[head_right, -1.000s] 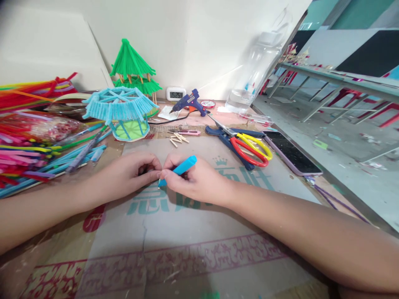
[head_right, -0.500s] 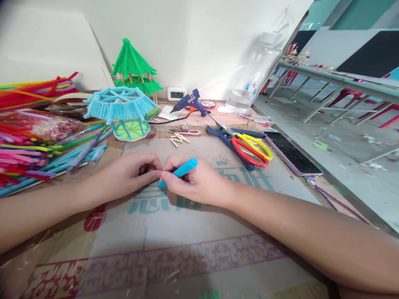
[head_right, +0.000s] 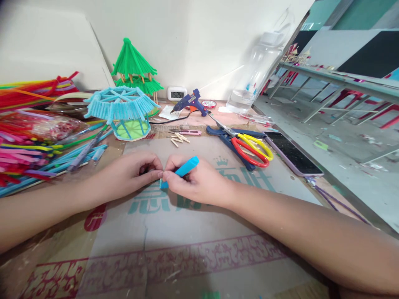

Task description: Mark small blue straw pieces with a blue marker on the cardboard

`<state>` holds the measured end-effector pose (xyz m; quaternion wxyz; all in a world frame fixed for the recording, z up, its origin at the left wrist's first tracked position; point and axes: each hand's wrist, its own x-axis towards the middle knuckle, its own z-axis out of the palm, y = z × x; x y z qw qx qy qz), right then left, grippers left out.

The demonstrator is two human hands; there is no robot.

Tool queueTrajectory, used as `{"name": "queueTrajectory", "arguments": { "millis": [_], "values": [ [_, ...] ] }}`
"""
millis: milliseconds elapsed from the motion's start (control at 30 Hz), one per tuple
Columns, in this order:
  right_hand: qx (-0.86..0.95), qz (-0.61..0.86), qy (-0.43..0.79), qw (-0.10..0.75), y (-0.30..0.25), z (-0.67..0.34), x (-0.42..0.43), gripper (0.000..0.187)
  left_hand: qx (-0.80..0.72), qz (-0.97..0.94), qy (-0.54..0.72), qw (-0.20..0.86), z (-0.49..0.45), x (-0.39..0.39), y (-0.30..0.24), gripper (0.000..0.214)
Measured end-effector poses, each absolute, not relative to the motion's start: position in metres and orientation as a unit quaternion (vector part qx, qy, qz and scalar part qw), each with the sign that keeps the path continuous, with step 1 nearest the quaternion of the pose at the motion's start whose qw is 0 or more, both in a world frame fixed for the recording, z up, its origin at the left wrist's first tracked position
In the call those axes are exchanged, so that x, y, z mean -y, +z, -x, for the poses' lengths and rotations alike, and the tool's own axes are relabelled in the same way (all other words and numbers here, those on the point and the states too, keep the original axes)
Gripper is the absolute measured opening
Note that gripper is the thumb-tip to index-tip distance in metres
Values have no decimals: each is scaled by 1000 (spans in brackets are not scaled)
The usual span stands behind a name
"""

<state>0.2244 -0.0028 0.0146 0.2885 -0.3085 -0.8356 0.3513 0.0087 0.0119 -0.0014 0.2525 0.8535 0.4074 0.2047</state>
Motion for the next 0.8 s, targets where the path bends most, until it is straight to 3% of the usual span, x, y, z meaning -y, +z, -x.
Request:
{"name": "queueTrajectory", "arguments": {
  "millis": [800],
  "values": [
    [838,315,338,290,15,-224,3,16,-416,-855,198,237,-11,-11,0,19]
  ]
}}
